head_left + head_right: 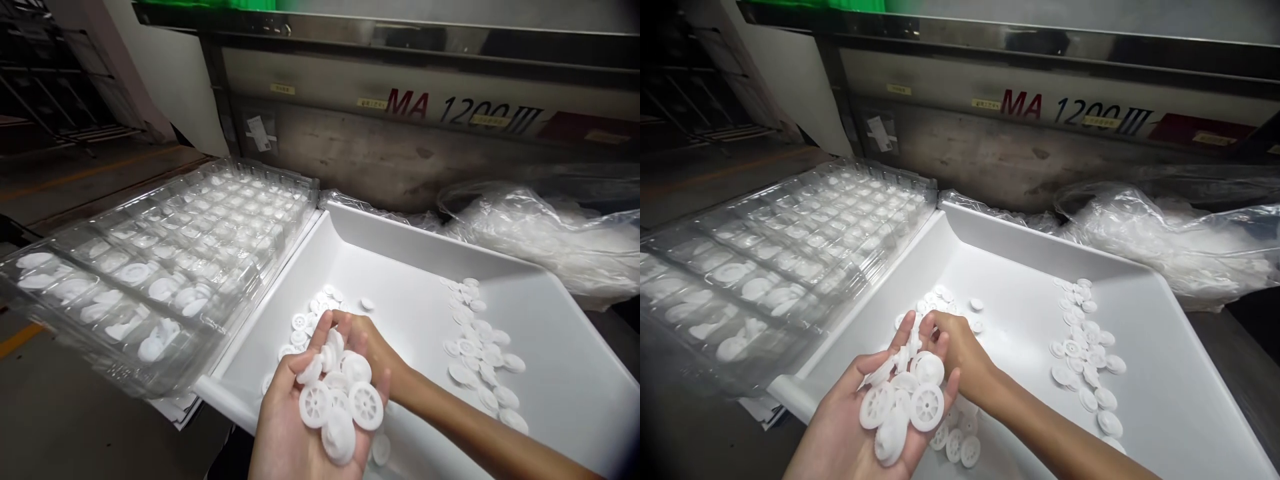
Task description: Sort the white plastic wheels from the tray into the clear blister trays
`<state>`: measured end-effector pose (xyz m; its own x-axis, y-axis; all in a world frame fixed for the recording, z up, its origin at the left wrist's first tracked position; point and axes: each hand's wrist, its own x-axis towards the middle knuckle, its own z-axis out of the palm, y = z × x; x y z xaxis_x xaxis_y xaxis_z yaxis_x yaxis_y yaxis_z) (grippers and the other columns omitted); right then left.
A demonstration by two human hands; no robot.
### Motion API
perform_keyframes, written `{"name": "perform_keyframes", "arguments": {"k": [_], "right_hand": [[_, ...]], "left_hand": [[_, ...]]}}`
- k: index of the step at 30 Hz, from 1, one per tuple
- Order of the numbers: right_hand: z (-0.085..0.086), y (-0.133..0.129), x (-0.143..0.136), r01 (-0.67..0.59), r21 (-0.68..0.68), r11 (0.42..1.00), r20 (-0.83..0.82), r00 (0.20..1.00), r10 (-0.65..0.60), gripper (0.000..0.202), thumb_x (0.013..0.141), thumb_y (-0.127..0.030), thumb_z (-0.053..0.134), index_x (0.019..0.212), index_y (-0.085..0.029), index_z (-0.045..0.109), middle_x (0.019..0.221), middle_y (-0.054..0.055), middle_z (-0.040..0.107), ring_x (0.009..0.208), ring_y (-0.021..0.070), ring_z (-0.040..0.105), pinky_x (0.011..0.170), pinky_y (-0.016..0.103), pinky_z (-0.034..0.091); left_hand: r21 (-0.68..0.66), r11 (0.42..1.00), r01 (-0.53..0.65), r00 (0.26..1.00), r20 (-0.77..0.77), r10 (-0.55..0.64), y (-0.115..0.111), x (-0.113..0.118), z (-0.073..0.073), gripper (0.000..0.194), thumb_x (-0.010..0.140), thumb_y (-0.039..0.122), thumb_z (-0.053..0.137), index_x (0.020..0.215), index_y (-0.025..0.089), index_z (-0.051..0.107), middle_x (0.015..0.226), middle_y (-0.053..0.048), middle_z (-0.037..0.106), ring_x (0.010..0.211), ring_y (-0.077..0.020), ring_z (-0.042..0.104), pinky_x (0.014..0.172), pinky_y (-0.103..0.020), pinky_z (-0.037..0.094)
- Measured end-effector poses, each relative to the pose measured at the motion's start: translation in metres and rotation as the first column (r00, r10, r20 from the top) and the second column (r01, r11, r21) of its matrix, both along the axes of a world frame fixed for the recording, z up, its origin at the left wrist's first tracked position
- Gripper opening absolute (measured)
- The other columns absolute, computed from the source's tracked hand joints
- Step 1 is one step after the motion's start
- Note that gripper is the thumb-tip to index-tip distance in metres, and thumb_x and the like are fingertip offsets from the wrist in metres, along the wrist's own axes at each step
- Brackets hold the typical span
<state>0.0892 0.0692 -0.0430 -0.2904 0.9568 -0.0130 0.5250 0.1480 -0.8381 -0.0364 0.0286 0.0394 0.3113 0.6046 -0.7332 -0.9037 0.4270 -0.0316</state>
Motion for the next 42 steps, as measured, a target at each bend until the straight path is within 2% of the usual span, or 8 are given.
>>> {"name": "perform_keyframes", "arguments": {"k": [6, 9, 13, 22, 31, 36, 39, 42], "right_hand": [[0.028, 0.006, 0.006, -0.007, -0.11, 0.994, -0.056, 0.998, 0.001, 0.026, 0.097, -0.039, 0.055, 0.108, -0.016, 0.06, 0.101, 0.005, 0.063, 0.087, 0.0168, 0.063, 0.077, 0.035, 0.054], [0.051, -0.01, 0.025, 0.068, -0.17, 0.983, -0.05, 0.996, -0.077, 0.032, 0.099, -0.049, 0.045, 0.119, -0.025, 0.049, 0.109, 0.004, 0.061, 0.09, 0.0171, 0.063, 0.073, 0.033, 0.054], [0.074, -0.043, 0.041, 0.033, -0.254, 0.967, 0.017, 0.999, -0.029, 0.034, 0.097, -0.054, 0.046, 0.122, -0.034, 0.036, 0.117, 0.003, 0.056, 0.094, 0.0183, 0.064, 0.076, 0.034, 0.057], [0.08, -0.063, 0.071, 0.01, -0.309, 0.951, 0.144, 0.989, 0.036, 0.026, 0.1, -0.05, 0.037, 0.119, -0.032, 0.034, 0.079, -0.002, 0.054, 0.064, 0.0137, 0.056, 0.046, 0.02, 0.049], [0.067, -0.071, 0.082, 0.07, 0.011, 0.997, 0.233, 0.97, -0.071, 0.011, 0.097, -0.034, 0.048, 0.107, -0.03, 0.05, 0.099, -0.001, 0.061, 0.078, 0.0115, 0.064, 0.055, 0.017, 0.053], [0.066, -0.073, 0.088, 0.089, 0.31, 0.947, 0.197, 0.968, -0.156, 0.015, 0.093, -0.023, 0.059, 0.104, -0.028, 0.05, 0.091, -0.002, 0.061, 0.068, 0.0096, 0.059, 0.05, 0.016, 0.05], [0.067, -0.075, 0.091, -0.081, 0.488, 0.869, 0.293, 0.953, -0.076, 0.026, 0.093, -0.012, 0.053, 0.116, -0.024, 0.05, 0.09, 0.0, 0.062, 0.066, 0.0114, 0.056, 0.053, 0.023, 0.048], [0.07, -0.077, 0.095, -0.342, 0.504, 0.793, 0.49, 0.87, 0.064, 0.035, 0.099, -0.01, 0.033, 0.13, -0.018, 0.045, 0.104, 0.008, 0.065, 0.087, 0.019, 0.062, 0.06, 0.03, 0.048]], "left_hand": [[-0.008, 0.999, -0.049, 0.999, 0.019, 0.049, -0.002, -0.016, 0.001, 0.048, 0.087, 0.015, 0.048, 0.133, 0.025, 0.052, 0.125, -0.009, 0.067, 0.111, -0.0265, 0.066, 0.103, -0.054, 0.046], [-0.025, 0.998, -0.058, 0.994, 0.092, 0.06, 0.0, -0.011, -0.006, 0.043, 0.087, 0.018, 0.048, 0.128, 0.026, 0.057, 0.12, -0.005, 0.071, 0.109, -0.0265, 0.067, 0.103, -0.053, 0.047], [-0.034, 0.999, -0.014, 0.988, 0.154, 0.019, -0.002, 0.009, -0.011, 0.04, 0.085, 0.021, 0.05, 0.123, 0.028, 0.061, 0.116, -0.004, 0.072, 0.103, -0.0243, 0.069, 0.101, -0.047, 0.047], [-0.053, 0.99, 0.132, 0.974, 0.191, -0.12, -0.008, 0.041, 0.002, 0.038, 0.089, 0.022, 0.043, 0.124, 0.02, 0.059, 0.121, -0.009, 0.067, 0.108, -0.0296, 0.066, 0.095, -0.045, 0.047], [-0.039, 0.988, 0.149, 0.982, 0.121, -0.143, -0.009, 0.051, -0.002, 0.042, 0.089, 0.022, 0.044, 0.129, 0.023, 0.056, 0.132, -0.008, 0.062, 0.117, -0.0291, 0.061, 0.101, -0.045, 0.044], [-0.084, 0.989, 0.122, 0.99, 0.084, -0.115, -0.009, 0.058, 0.001, 0.044, 0.088, 0.02, 0.045, 0.131, 0.023, 0.052, 0.125, -0.009, 0.066, 0.107, -0.0292, 0.067, 0.096, -0.045, 0.049], [-0.083, 0.987, 0.14, 0.989, 0.066, -0.135, -0.009, 0.059, -0.001, 0.041, 0.088, 0.02, 0.047, 0.128, 0.021, 0.056, 0.124, -0.01, 0.066, 0.108, -0.0298, 0.067, 0.096, -0.045, 0.05], [-0.076, 0.985, 0.155, 0.984, 0.095, -0.148, -0.009, 0.058, -0.008, 0.04, 0.087, 0.02, 0.048, 0.125, 0.022, 0.059, 0.12, -0.009, 0.069, 0.107, -0.0282, 0.067, 0.097, -0.045, 0.049]]}}
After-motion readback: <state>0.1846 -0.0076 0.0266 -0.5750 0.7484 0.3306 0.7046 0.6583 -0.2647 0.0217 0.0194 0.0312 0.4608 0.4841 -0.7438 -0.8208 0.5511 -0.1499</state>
